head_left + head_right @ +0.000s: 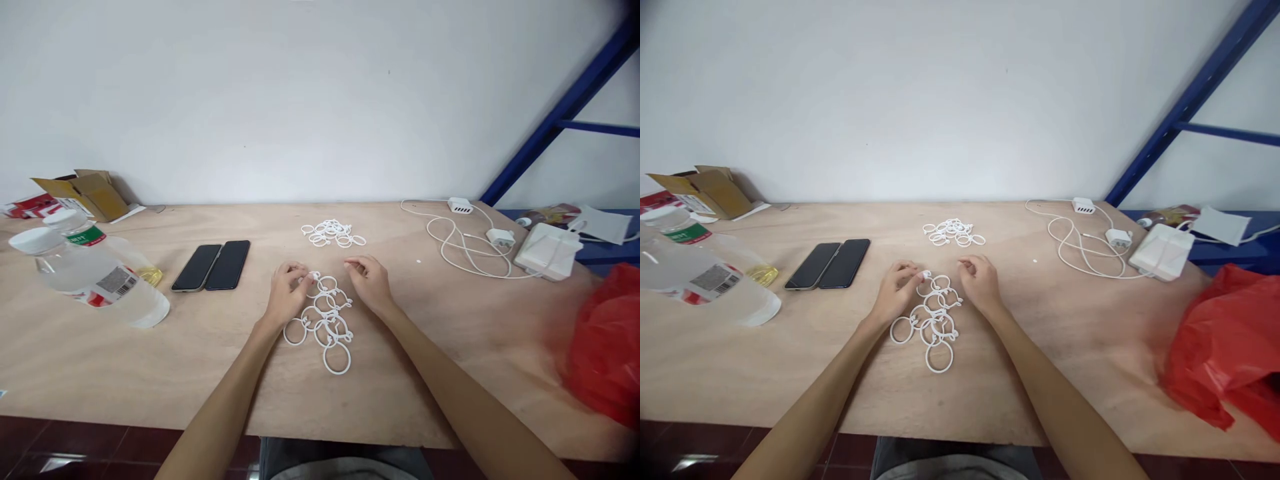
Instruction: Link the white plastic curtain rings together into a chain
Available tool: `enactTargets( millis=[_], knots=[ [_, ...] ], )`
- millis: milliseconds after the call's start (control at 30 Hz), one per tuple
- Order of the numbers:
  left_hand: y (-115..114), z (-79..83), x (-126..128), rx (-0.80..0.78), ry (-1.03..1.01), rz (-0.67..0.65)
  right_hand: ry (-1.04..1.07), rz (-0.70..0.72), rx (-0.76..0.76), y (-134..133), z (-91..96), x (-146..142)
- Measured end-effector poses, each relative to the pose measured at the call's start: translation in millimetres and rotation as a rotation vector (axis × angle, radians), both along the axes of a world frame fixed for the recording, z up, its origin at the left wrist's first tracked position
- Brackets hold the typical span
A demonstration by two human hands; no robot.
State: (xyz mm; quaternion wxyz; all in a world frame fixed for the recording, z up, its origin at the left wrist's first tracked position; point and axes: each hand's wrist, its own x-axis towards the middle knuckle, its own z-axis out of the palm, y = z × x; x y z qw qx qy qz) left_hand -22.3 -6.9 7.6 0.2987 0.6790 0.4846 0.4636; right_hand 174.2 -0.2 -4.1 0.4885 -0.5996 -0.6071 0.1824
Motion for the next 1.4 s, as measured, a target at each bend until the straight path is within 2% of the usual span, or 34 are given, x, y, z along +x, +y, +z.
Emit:
enactTargets(
  millis=[33, 100, 200, 367, 433, 533, 633, 767, 867, 967, 1100, 1233, 1400],
  knots=[
    [1.3, -2.8, -1.1, 0.003, 0.053, -0.004, -0.045, -0.041, -0.031, 4.1, -3.7, 5.1],
    [2.6, -5.8, -2.4, -0.036, 0.1, -0.097, -0.121, -0.094, -0.116, 11.6, -6.4, 12.9],
    [2.2, -4.8, -3.5, -0.082, 0.061, -0.258, -0.268, -0.154, -0.249, 23.5, 0.1, 17.6],
    [0.6, -2.7, -4.7, -0.119, -0.013, -0.198, -0.547, -0.217, -0.45, 45.5, 14.5, 14.7],
    [0.4, -3.1, -4.8, -0.105, 0.012, -0.184, -0.625, -0.199, -0.465, 49.6, 14.3, 12.9],
    [0.1, -2.9, -4.2, -0.063, 0.02, -0.162, -0.663, -0.193, -0.399, 48.0, 7.8, 12.1],
    [0.4, -2.3, -3.4, -0.067, 0.015, -0.136, -0.528, -0.147, -0.243, 42.0, -0.4, 13.2],
    [1.8, -3.7, -3.0, -0.122, -0.016, -0.119, -0.099, -0.007, -0.01, 27.5, -1.6, 9.6],
    [2.5, -5.0, -3.3, -0.133, -0.035, -0.117, 0.21, 0.192, -0.118, 7.6, 7.2, -0.9],
    [1.9, -3.8, -3.7, -0.135, -0.082, -0.112, 0.353, 0.352, -0.246, -14.0, 18.5, -14.9],
    [-1.8, 2.4, -2.8, -0.113, -0.17, -0.139, 0.386, 0.424, -0.3, -30.9, 26.3, -29.0],
    [-7.0, 6.7, 1.3, -0.082, -0.181, -0.225, 0.39, 0.448, -0.29, -33.1, 24.4, -32.0],
    [-9.6, 4.0, 9.2, -0.212, -0.314, -0.314, 0.516, 0.489, -0.317, -33.5, 24.3, -32.1]
  ],
)
